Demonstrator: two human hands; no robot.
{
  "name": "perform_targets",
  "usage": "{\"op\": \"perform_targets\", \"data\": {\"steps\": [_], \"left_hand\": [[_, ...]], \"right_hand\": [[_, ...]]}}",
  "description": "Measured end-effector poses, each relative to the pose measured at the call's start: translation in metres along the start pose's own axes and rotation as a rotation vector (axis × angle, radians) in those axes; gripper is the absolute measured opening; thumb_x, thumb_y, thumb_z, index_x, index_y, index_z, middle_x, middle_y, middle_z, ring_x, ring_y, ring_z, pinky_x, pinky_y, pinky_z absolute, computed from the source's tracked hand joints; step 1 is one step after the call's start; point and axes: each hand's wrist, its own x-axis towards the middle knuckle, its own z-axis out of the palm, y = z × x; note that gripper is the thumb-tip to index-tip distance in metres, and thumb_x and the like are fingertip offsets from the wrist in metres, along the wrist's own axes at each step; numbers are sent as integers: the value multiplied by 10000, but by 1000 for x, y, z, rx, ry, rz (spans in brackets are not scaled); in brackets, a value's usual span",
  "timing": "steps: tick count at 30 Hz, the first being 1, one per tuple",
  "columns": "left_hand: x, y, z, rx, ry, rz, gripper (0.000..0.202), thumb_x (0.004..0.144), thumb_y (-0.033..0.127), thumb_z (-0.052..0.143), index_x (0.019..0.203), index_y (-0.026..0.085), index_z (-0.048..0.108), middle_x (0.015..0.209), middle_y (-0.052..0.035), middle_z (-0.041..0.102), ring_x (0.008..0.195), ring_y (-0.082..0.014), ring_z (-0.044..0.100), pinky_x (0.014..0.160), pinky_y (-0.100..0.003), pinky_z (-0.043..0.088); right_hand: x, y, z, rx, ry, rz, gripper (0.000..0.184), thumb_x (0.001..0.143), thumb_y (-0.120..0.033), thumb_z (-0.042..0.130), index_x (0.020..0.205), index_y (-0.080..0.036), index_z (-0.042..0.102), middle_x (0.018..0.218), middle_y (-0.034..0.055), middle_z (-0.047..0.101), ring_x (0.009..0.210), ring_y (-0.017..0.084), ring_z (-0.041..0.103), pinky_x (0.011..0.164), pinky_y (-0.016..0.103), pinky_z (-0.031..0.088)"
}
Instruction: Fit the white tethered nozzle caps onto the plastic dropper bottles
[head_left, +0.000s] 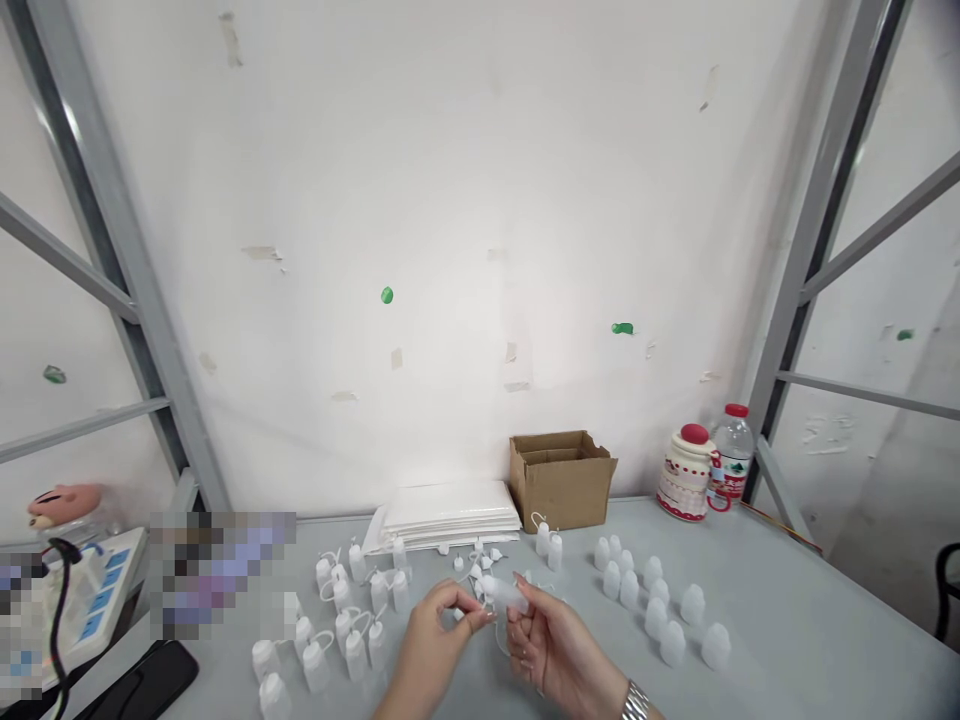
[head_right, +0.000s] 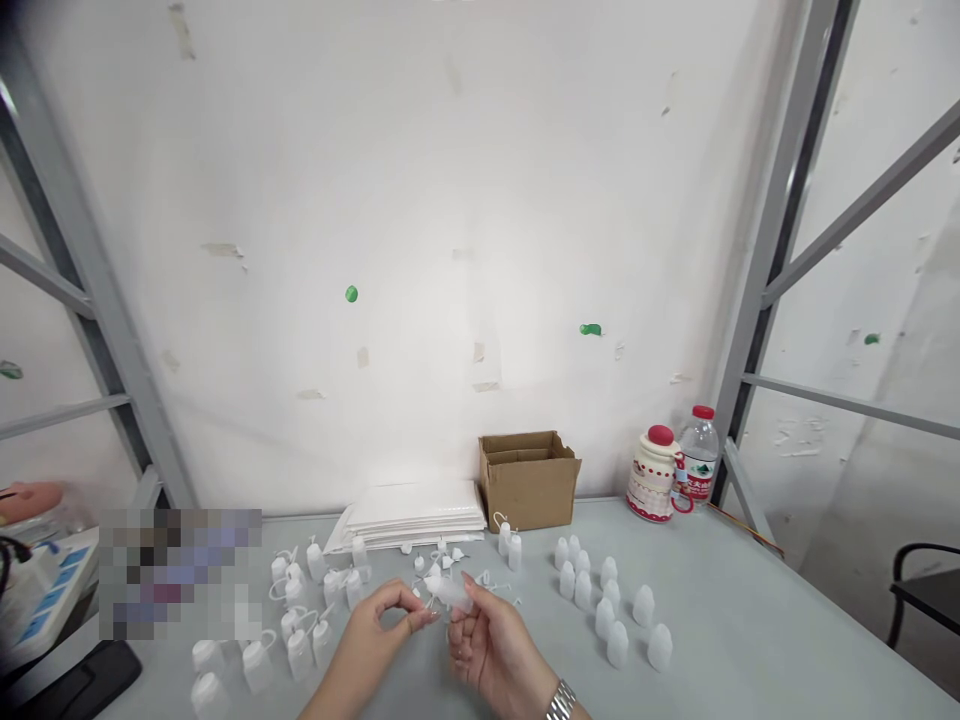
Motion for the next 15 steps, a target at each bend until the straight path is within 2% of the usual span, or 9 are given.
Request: {"op": "perform_targets", "data": {"steps": [7,10,12,15], "left_hand": [[4,-1,-5,-188,27,-28,190,605,373,650,573,186,635,593,-21,672,643,-199,614,660,-300,477],[5,1,-10,-367,84,-125,221,536,391,717,584,179,676,598,-34,706,651,-213,643,684,-313,498],[5,2,-13,-530,132,-207,253,489,370,760,636,173,698,671,-46,736,700,-221,665,746,-324,506],[5,2,-16,-757,165,-291,265,533,289,768,753,156,704,806,-74,749,811,-218,675,839,-322,490]], "right_hand": [[1,0,0,-184,-44,-269,416,685,-514,634,633,-103,591,392,-39,518,297,46,427,382,179,327],[-1,0,3,-226,-52,-288,441,667,-551,629,638,-114,580,396,-43,514,300,47,424,369,173,317],[-2,0,5,-271,-42,-295,464,654,-581,619,622,-122,565,392,-43,510,295,47,411,351,170,302],[-3,3,7,-375,2,-319,501,641,-629,588,604,-132,542,383,-41,503,298,51,402,336,170,296]]}}
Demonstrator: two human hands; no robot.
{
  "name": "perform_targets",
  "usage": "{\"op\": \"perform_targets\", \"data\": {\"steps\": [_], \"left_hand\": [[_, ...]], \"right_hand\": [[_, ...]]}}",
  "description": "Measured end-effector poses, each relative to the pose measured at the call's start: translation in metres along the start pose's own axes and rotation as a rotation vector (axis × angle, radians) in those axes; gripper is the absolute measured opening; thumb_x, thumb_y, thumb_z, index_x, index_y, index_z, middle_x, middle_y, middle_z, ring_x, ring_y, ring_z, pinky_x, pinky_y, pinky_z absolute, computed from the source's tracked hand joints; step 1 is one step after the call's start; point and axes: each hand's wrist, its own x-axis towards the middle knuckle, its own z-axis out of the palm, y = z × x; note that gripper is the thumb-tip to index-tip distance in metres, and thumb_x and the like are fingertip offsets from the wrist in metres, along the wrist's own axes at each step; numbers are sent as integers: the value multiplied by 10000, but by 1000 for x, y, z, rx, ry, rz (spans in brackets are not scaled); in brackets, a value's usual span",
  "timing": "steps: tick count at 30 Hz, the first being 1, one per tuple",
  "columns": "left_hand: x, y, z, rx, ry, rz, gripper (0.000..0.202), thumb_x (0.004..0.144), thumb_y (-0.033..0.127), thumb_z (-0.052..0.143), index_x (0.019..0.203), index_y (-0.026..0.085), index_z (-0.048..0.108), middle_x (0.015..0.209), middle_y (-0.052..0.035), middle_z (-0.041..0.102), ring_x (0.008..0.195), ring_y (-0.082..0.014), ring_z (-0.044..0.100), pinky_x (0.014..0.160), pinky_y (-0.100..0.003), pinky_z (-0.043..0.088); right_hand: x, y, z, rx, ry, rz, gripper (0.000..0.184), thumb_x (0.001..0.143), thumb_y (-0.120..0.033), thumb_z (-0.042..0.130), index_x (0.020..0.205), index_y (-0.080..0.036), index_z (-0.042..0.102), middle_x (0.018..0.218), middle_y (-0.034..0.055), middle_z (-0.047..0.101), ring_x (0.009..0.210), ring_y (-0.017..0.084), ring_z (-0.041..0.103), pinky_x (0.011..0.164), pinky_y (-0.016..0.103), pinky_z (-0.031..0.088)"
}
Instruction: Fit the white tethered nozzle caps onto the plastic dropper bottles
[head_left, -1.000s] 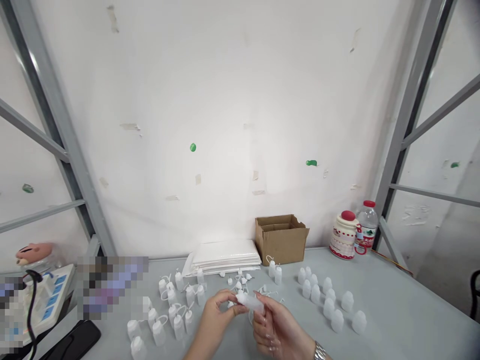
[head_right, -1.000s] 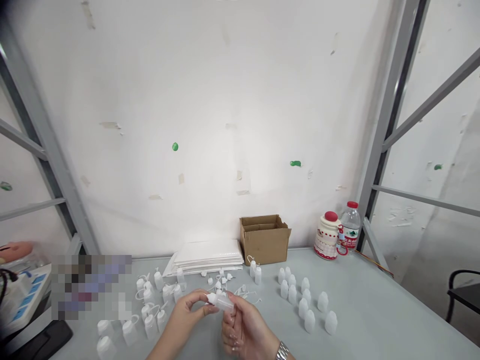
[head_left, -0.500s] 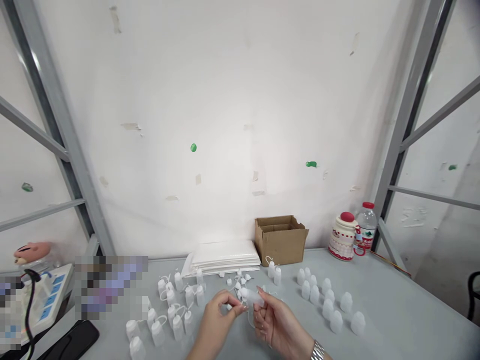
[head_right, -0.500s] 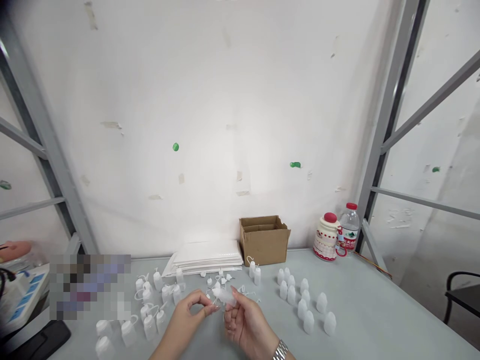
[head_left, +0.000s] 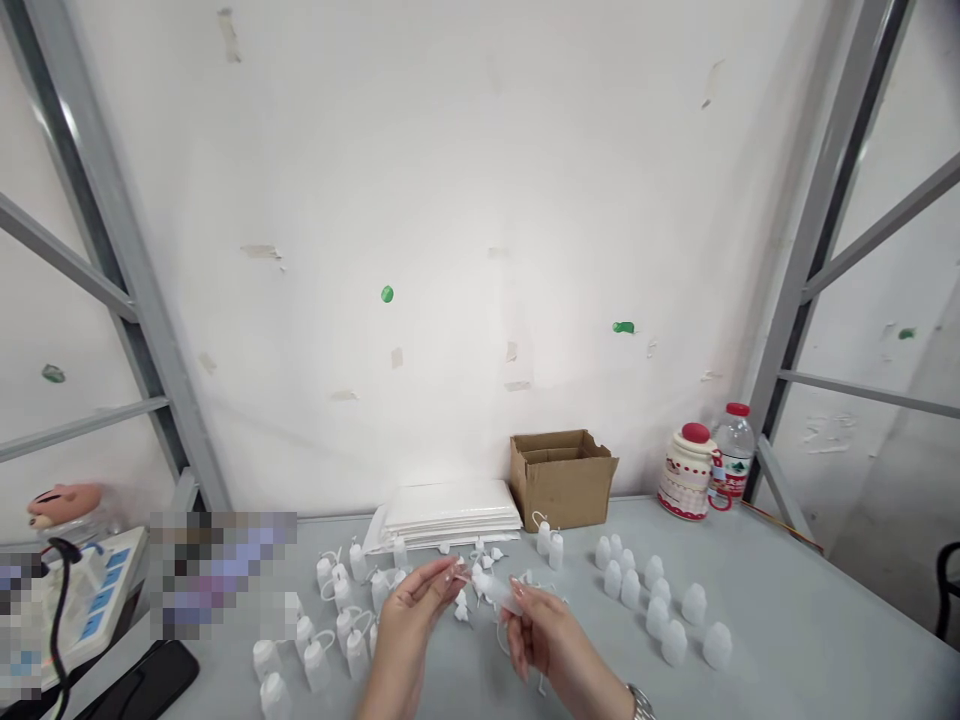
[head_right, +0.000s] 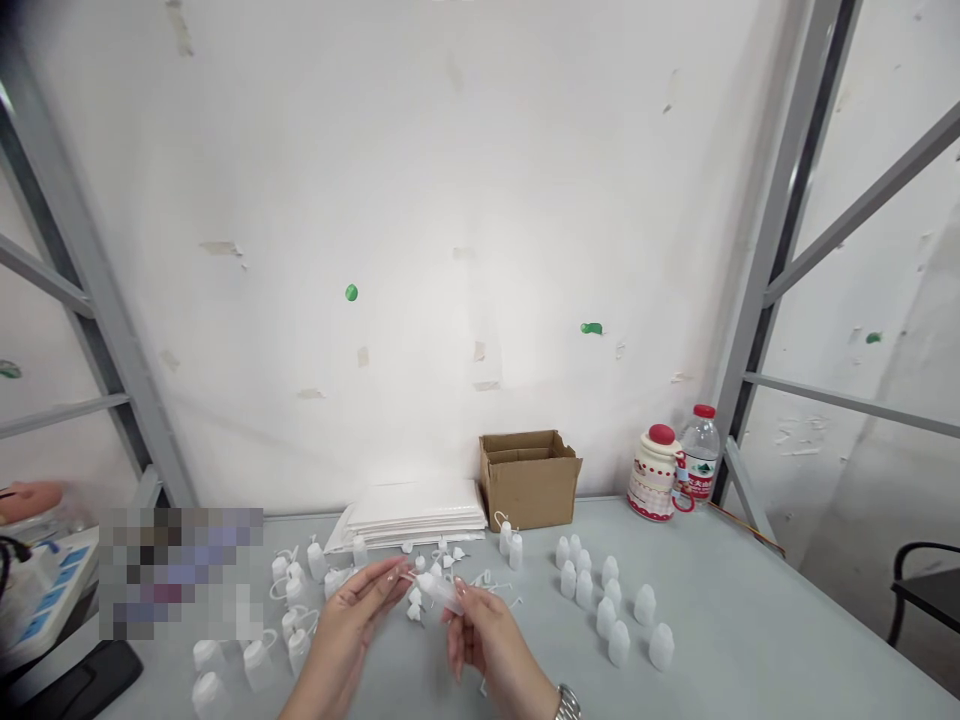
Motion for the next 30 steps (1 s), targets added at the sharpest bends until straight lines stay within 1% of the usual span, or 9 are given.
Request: {"op": "perform_targets", "data": {"steps": [2,5,9,12,15,22,25,30], "left_hand": [[0,0,0,-109,1,-53,213,603,210,732,803,144,695,850,-95,745,856,-213,672,866,-321,483],[-1,-1,1,-211,5,-123,139,695,116,641,826,134,683,898,-111,736,865,-213,674,865,-331,492],[-4,-1,4,-267,-32,-158,181,763,71,544,879,129,669,951,-117,723,879,-208,672,810,-300,523],[-5,-2,6,-295,-61,-182,201,776,53,518,896,118,665,968,-122,718,920,-206,658,769,-264,536],[-5,-3,8,-297,-52,-192,200,770,40,520,885,113,666,985,-123,712,928,-204,655,759,-253,539],[-5,-4,6,-283,-79,-184,173,759,68,558,889,96,668,1001,-144,704,953,-214,644,829,-265,511],[-4,-6,5,-288,-107,-181,170,759,83,562,887,100,674,1010,-141,702,977,-214,634,857,-269,496],[-5,-5,7,-265,-108,-187,168,769,81,541,854,109,684,1002,-130,707,983,-205,630,868,-261,484]], "right_hand": [[1,3,0,-83,20,-16,517,638,-657,561,610,-142,528,373,-45,498,304,56,405,338,170,308],[3,9,-1,-196,24,-42,549,619,-712,513,620,-163,501,354,-61,481,289,62,398,331,176,315],[3,12,-1,-316,39,-101,558,657,-735,437,652,-178,480,360,-74,462,292,64,389,344,183,324],[1,13,0,-373,41,-128,565,673,-746,395,661,-186,464,367,-77,448,300,65,375,351,187,325],[1,14,0,-410,53,-139,583,658,-773,368,663,-195,451,375,-78,436,312,70,369,355,194,327],[-1,15,1,-489,91,-149,584,653,-782,358,664,-205,445,403,-75,422,346,81,381,378,205,329],[-2,16,1,-501,89,-149,578,664,-777,350,670,-207,448,408,-77,422,349,81,381,386,207,335],[-2,15,1,-511,86,-152,586,663,-782,336,678,-207,447,409,-74,427,351,86,386,391,211,338]]}}
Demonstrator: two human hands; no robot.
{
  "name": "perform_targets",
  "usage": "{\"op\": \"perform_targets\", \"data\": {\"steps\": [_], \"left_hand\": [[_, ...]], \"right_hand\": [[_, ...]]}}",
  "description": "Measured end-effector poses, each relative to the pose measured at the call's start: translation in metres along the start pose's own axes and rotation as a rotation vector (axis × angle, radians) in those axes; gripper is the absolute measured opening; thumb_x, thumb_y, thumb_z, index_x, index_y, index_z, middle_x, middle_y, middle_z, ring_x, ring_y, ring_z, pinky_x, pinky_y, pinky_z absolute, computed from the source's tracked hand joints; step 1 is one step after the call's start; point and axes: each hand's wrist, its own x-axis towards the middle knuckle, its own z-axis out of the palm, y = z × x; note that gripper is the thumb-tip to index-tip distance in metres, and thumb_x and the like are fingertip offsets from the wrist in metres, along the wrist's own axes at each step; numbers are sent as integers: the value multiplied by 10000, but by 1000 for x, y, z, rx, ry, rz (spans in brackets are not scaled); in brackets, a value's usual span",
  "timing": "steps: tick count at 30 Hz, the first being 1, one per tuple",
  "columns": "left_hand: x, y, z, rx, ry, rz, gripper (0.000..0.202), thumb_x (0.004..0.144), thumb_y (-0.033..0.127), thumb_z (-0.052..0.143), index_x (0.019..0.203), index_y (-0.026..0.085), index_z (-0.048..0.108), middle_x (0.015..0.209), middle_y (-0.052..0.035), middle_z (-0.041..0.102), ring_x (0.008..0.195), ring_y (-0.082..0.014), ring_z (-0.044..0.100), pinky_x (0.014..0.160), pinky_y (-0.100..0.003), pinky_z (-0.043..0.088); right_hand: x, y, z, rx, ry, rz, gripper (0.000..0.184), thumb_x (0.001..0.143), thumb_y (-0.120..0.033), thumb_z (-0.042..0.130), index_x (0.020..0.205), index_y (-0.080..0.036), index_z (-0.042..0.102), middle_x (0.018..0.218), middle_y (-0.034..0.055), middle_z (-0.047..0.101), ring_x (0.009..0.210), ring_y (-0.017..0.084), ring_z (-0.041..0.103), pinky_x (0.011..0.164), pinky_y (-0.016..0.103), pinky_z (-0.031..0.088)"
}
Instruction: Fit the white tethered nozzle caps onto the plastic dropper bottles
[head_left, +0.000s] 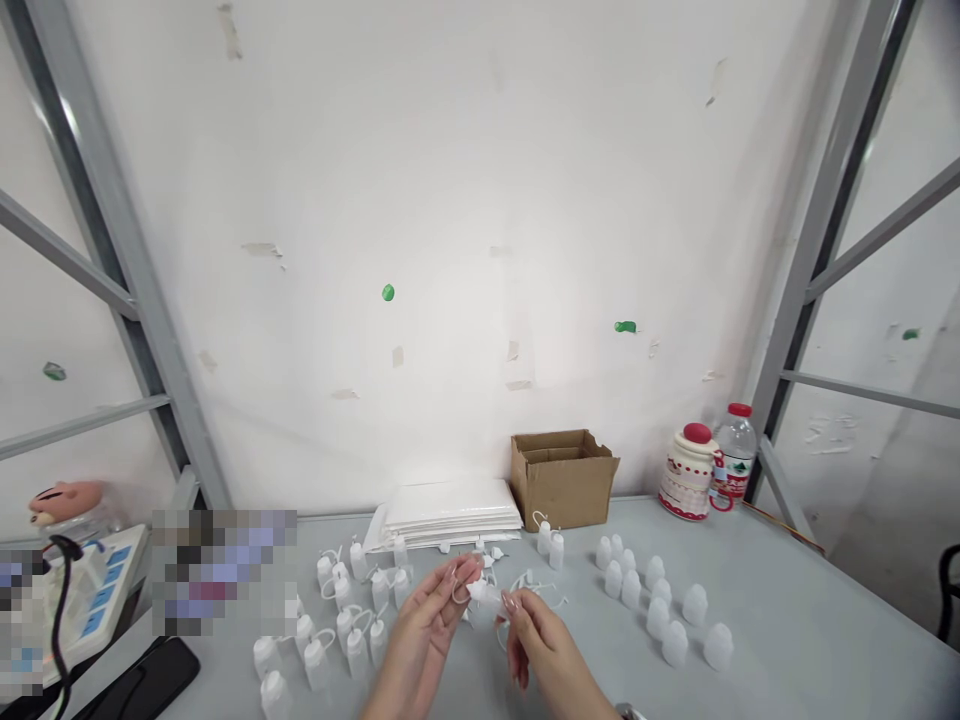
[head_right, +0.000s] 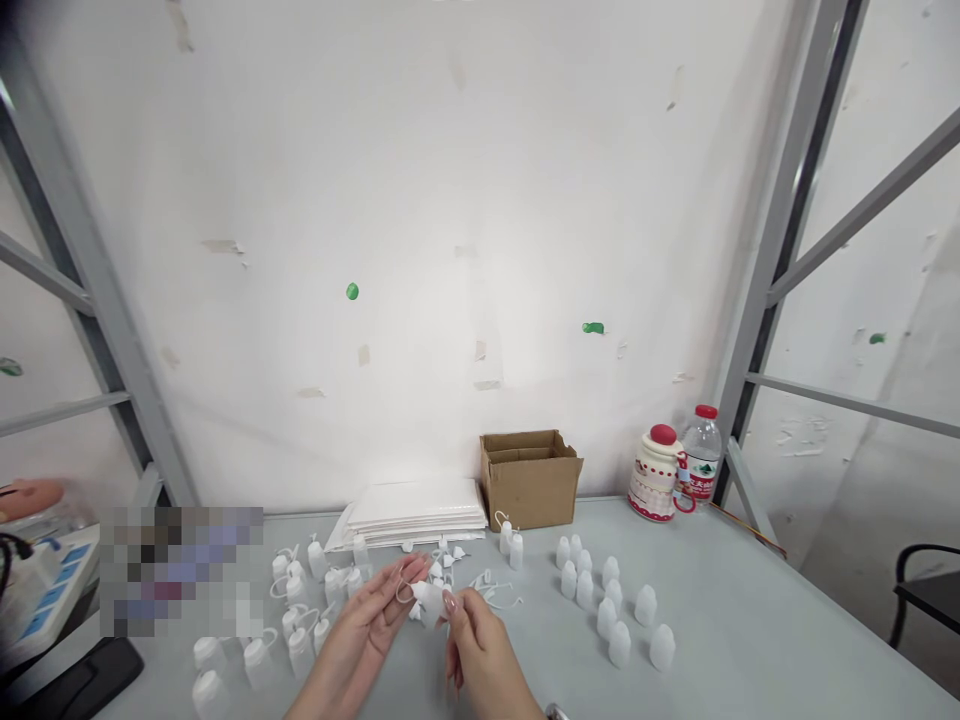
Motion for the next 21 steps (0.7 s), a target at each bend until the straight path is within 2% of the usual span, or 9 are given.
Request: {"op": "perform_targets", "data": {"steps": [12,17,21], "left_hand": [[-2,-3,0,61,6,40,186,663,186,677,841,133,689,984,-138,712,1051,-255,589,1003,-355,367],[0,-10,-2,42,-6,45,215,725,194,623,931,154,669,1001,-120,710,1077,-240,572,1055,-401,284],[1,-16,-2,-31,9,16,179,763,132,563,900,156,675,1031,-106,700,1098,-216,557,1059,-372,290]], "right_hand": [[0,6,3,-109,66,-11,590,666,-798,280,670,-226,424,422,-61,430,382,109,403,435,242,344],[-2,14,5,-175,100,-36,552,701,-769,278,672,-238,424,442,-49,449,417,128,419,470,254,342],[-3,18,8,-164,123,-72,551,712,-760,275,694,-239,453,455,-39,462,429,140,422,481,262,335]]}}
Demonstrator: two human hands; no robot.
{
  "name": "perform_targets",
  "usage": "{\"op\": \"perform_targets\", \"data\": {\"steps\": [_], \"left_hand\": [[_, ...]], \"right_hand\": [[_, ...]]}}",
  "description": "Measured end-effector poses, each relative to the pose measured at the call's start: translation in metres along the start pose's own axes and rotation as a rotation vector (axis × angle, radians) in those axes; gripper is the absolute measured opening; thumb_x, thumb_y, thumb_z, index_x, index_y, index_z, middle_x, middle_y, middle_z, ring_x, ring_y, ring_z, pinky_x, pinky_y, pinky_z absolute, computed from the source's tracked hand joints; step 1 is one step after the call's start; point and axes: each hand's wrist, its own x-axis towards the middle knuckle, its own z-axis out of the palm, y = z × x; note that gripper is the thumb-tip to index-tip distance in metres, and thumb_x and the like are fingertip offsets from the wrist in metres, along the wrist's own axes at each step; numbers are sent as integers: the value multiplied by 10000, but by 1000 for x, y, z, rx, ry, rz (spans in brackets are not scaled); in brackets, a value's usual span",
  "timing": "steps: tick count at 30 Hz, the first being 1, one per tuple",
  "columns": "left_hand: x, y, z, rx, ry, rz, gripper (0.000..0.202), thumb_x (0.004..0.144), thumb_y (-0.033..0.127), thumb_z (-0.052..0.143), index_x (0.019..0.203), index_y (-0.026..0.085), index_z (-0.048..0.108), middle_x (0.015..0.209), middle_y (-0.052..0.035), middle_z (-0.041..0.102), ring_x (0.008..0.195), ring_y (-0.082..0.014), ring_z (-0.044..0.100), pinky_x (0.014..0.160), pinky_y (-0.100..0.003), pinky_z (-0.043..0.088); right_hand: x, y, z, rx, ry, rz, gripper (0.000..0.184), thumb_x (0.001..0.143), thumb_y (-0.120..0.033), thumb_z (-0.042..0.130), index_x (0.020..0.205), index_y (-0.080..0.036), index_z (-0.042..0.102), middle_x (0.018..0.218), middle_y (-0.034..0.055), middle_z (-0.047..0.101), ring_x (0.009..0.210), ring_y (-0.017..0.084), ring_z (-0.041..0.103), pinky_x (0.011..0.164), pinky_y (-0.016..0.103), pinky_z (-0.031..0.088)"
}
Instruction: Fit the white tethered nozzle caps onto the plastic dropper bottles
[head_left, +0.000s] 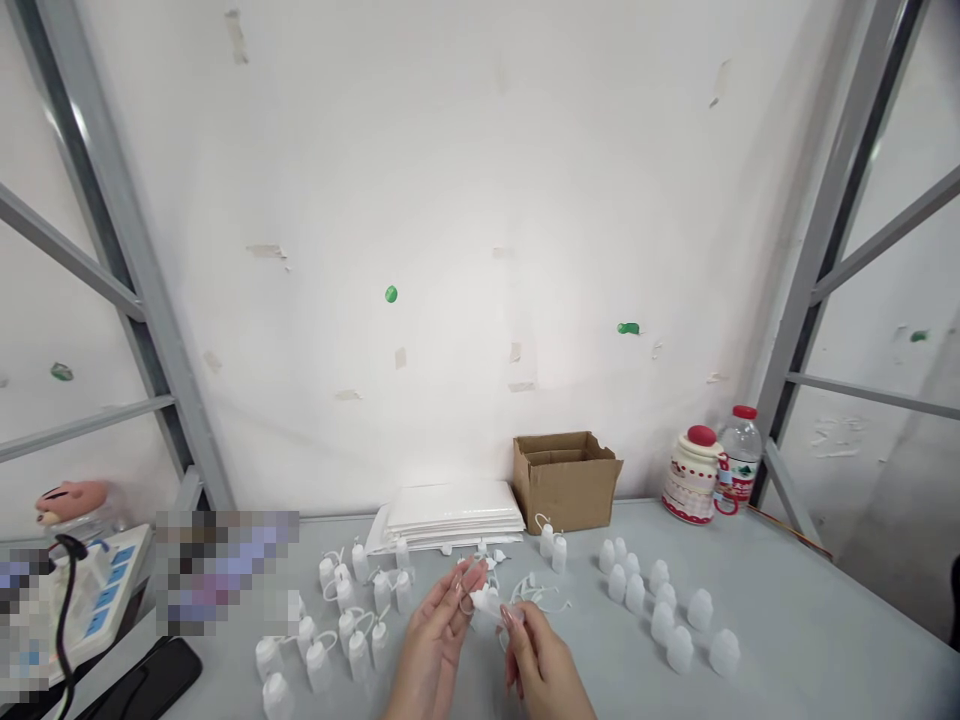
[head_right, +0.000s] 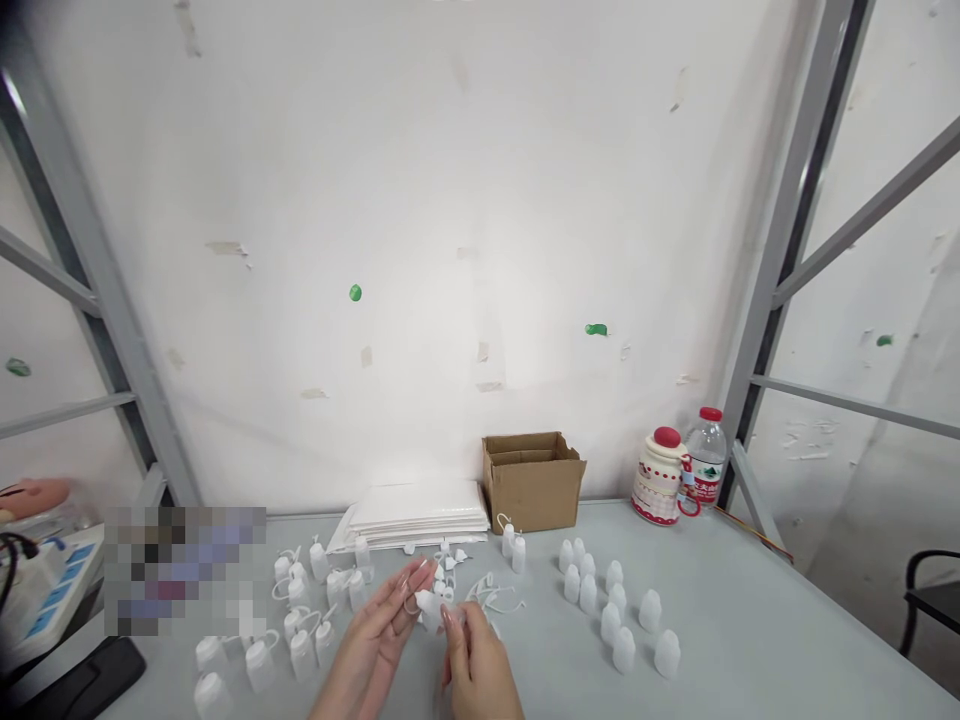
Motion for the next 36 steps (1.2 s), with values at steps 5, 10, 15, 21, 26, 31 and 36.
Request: {"op": "perform_targets", "data": {"steps": [5,10,15,21,26,31,36], "left_hand": [[-2,-2,2,-16,32,-20,184,791,94,519,875,142,675,1030,-111,700,1077,-207,572,1036,-347,339],[0,0,2,-51,68,-16,212,783,53,519,920,141,655,1093,-92,675,1049,-190,591,891,-266,491],[2,-2,2,-98,81,-31,208,799,42,496,918,125,645,1083,-91,680,1006,-175,618,777,-231,551],[2,-2,4,-122,97,-58,192,810,39,480,903,92,640,1032,-111,699,951,-172,645,727,-224,568],[0,0,6,-138,112,-65,183,812,38,478,892,85,636,1026,-115,701,929,-168,654,700,-212,572],[-1,1,7,-137,113,-76,192,818,28,464,915,74,623,1023,-119,702,917,-166,659,688,-212,575],[-2,2,7,-129,120,-79,183,819,40,472,911,76,626,1040,-115,695,921,-167,657,687,-216,574]], "right_hand": [[0,3,0,-73,3,-24,528,755,-721,261,705,-230,448,476,-31,462,478,151,455,539,267,355],[0,3,3,-70,13,-23,525,778,-700,223,719,-226,441,468,-46,443,428,136,418,494,258,346],[-2,-1,3,-38,68,-66,453,826,-624,259,708,-225,440,469,-58,437,426,126,405,469,236,335],[-1,2,2,-87,64,-98,424,841,-593,261,691,-228,419,466,-58,445,423,129,423,469,233,346],[-1,2,1,-161,70,-120,428,851,-575,257,700,-223,449,462,-50,461,466,149,462,533,246,371],[-2,1,0,-218,98,-131,436,855,-570,256,703,-223,471,474,-33,501,530,169,498,585,251,380],[-1,4,1,-279,160,-176,432,856,-564,277,683,-227,486,494,-16,533,608,184,524,615,245,383]]}}
